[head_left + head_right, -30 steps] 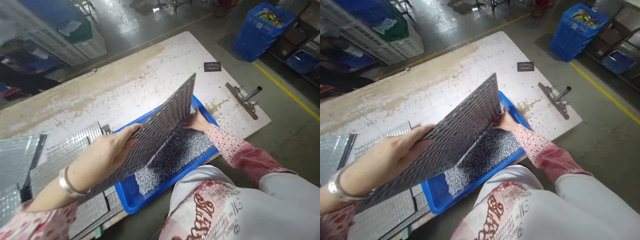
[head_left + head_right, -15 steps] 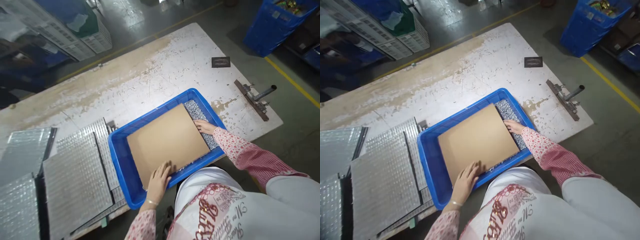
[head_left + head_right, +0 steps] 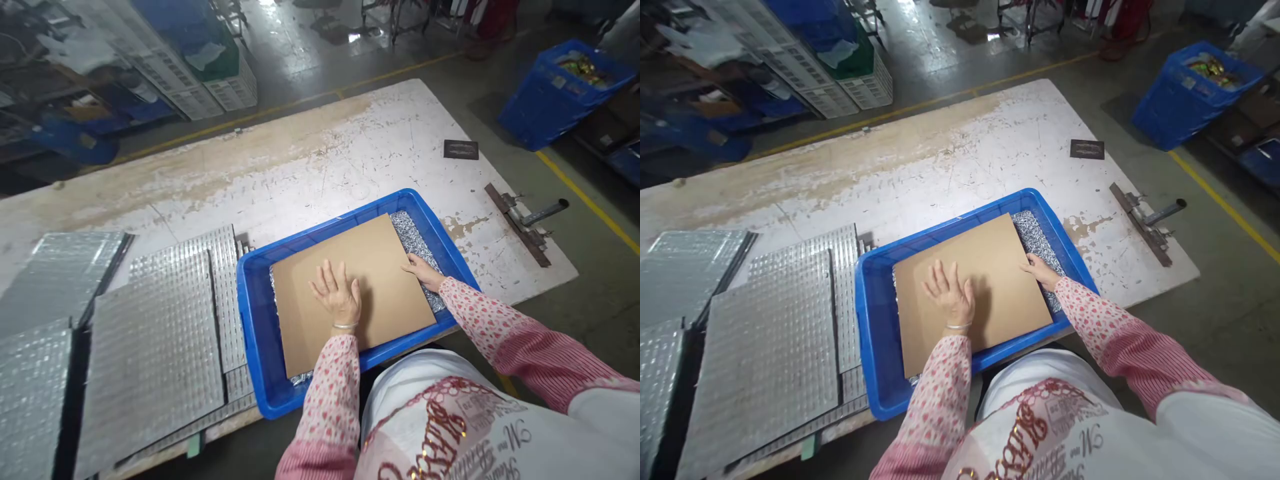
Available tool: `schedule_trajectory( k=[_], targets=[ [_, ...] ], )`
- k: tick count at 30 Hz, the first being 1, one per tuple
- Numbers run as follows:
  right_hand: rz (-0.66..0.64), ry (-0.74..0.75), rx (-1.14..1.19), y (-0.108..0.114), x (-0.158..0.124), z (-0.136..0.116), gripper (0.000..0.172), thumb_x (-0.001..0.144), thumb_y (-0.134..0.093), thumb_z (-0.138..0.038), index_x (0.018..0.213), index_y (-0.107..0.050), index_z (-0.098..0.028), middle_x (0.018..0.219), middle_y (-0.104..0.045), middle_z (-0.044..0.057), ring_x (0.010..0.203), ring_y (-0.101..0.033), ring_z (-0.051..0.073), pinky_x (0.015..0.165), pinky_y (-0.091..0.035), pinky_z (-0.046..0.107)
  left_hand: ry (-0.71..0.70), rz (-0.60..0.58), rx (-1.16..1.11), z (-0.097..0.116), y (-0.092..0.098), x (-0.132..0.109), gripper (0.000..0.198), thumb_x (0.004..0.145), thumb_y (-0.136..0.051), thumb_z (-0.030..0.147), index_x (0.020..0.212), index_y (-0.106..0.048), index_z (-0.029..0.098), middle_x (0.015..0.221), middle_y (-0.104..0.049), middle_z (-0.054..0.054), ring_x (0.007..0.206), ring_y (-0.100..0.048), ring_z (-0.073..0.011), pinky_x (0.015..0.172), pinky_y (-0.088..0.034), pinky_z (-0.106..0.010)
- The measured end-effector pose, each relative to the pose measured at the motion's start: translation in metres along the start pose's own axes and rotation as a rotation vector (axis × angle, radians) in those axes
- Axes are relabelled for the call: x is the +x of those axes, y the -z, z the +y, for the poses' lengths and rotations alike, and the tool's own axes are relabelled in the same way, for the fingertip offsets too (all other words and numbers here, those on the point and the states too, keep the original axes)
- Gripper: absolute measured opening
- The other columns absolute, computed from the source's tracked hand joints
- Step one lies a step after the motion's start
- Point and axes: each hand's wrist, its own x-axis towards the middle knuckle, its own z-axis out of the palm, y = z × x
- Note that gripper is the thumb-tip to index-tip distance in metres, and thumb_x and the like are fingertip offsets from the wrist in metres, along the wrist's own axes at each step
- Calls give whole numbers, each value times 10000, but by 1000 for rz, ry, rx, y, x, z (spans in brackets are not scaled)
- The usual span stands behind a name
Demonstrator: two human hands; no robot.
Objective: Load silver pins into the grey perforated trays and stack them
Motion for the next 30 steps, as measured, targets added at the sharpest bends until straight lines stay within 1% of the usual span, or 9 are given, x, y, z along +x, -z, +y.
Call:
schedule_trajectory(
  k=[3,7,11,13,17,19,22,27,30],
  targets=[
    [20,-22,65,-3,-8,2,345,732,-715,-369,1015,-568,-238,986,-713,60,855,-690,213,760,-560,351,15,-261,-13,-4,-23,3,596,916,-505,395,1468,-413,190,1585,-259,-169,1486,-141,-355,1157,-86,-660],
    [13,-78,48,-5,-11,13,323,776,-648,-418,1049,-582,-259,1042,-717,85,940,-702,244,795,-577,404,5,-214,20,-20,-26,-11,627,936,-465,412,1516,-324,220,1613,-187,-142,1497,-90,-336,1170,-49,-644],
    [-10,-136,-88,-13,-15,16,350,767,-653,-427,1072,-599,-263,1070,-718,116,962,-706,282,763,-596,437,114,-322,-1,-43,-4,-23,621,924,-487,437,1491,-366,216,1591,-262,-142,1479,-180,-334,1168,-119,-640],
    [40,-89,-83,-13,-21,10,388,766,-661,-402,1129,-585,-287,1131,-703,110,965,-707,278,758,-604,437,175,-189,10,-63,13,-28,610,930,-471,462,1478,-380,210,1597,-247,-143,1489,-152,-315,1186,-117,-599],
    [117,-35,-56,6,-36,-12,426,747,-697,-370,1158,-600,-320,1215,-668,113,990,-699,275,759,-615,419,551,127,-43,-117,44,-52,719,900,-525,496,1479,-321,121,1552,-287,-246,1461,-224,-358,1162,-226,-564],
    [150,2,-73,19,-39,-22,403,738,-703,-361,1131,-621,-326,1221,-664,116,995,-697,275,759,-617,412,653,108,-277,-139,51,-69,745,894,-547,489,1471,-296,92,1462,-424,-261,1376,-402,-320,1108,-359,-468],
    [175,86,-77,27,-30,-28,395,718,-726,-362,1099,-637,-312,1202,-675,103,988,-697,266,780,-616,403,610,97,-588,-156,51,-85,582,912,-527,444,1382,-419,118,1332,-580,-192,1218,-568,-236,1020,-450,-354],
    [289,59,-162,12,-8,-23,370,682,-761,-376,996,-658,-211,975,-734,89,840,-711,258,719,-619,371,686,159,-604,-154,50,-77,354,824,-641,414,1041,-646,134,1072,-706,-166,1009,-658,-280,940,-480,-404],
    [367,147,-177,8,-6,-15,333,757,-705,-408,1024,-665,-213,972,-735,82,832,-708,231,691,-608,309,699,180,-601,-154,56,-73,345,826,-641,438,1033,-661,163,1057,-715,-148,996,-660,-267,921,-480,-382]
  ],
)
